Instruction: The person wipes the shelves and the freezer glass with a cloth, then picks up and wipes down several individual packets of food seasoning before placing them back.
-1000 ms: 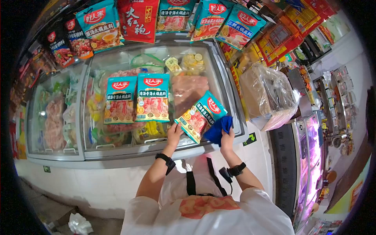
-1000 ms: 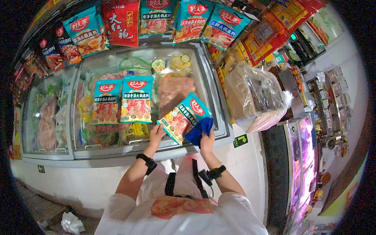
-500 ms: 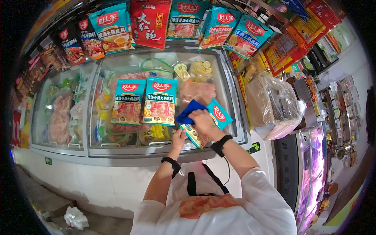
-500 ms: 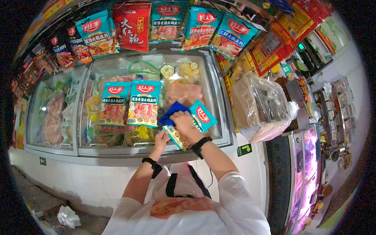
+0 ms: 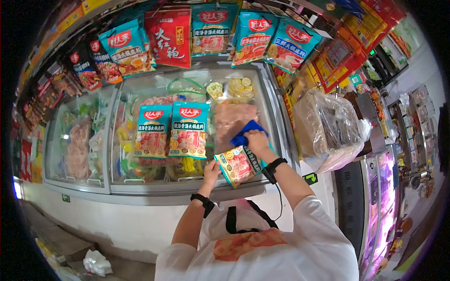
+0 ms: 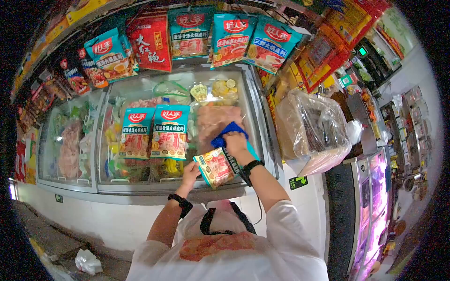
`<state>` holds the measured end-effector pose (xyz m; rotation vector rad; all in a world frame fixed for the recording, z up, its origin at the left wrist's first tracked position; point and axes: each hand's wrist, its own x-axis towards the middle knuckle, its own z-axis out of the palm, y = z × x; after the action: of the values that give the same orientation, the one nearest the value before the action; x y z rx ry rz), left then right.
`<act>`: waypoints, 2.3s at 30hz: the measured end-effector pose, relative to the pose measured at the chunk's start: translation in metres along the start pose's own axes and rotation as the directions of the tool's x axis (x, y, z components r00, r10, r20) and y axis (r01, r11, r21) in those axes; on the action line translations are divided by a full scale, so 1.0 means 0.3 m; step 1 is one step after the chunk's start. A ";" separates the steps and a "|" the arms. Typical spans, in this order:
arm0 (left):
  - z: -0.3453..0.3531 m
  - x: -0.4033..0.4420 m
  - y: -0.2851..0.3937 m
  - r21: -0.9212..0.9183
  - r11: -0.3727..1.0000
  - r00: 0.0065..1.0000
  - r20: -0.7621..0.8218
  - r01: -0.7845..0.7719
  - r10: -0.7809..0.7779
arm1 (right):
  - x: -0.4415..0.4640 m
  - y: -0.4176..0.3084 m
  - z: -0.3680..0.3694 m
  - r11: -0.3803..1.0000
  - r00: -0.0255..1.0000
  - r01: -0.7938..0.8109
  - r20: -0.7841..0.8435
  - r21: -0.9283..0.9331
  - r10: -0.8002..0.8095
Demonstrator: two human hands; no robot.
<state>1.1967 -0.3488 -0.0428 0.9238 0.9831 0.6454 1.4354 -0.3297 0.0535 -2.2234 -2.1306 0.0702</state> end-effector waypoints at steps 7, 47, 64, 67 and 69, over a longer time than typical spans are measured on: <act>0.036 0.019 -0.012 -0.052 0.998 0.992 -0.125 -0.037 0.031 | -0.088 0.211 0.059 0.902 0.928 -0.302 -0.122 0.307 0.352; 0.025 -0.170 0.058 0.510 0.838 0.980 0.061 -0.192 0.187 | -0.464 -0.001 -0.102 0.830 0.953 0.154 -0.301 0.536 0.017; 0.025 -0.050 0.029 0.227 0.968 0.985 0.113 0.104 -0.132 | -0.516 -0.165 0.075 0.879 0.937 0.332 -0.013 0.341 -0.349; 0.014 -0.040 0.021 0.254 0.961 0.981 0.131 0.108 -0.144 | -0.468 -0.128 0.052 0.877 0.931 0.356 -0.043 0.323 -0.362; 0.040 -0.058 0.068 0.267 0.956 0.973 0.155 0.122 -0.168 | -0.464 -0.057 0.068 0.869 0.949 0.311 -0.075 0.385 -0.306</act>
<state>1.1989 -0.3573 -0.0148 1.1044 0.9785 0.3086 1.4109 -0.4678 0.0332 -1.6410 -2.1988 0.4273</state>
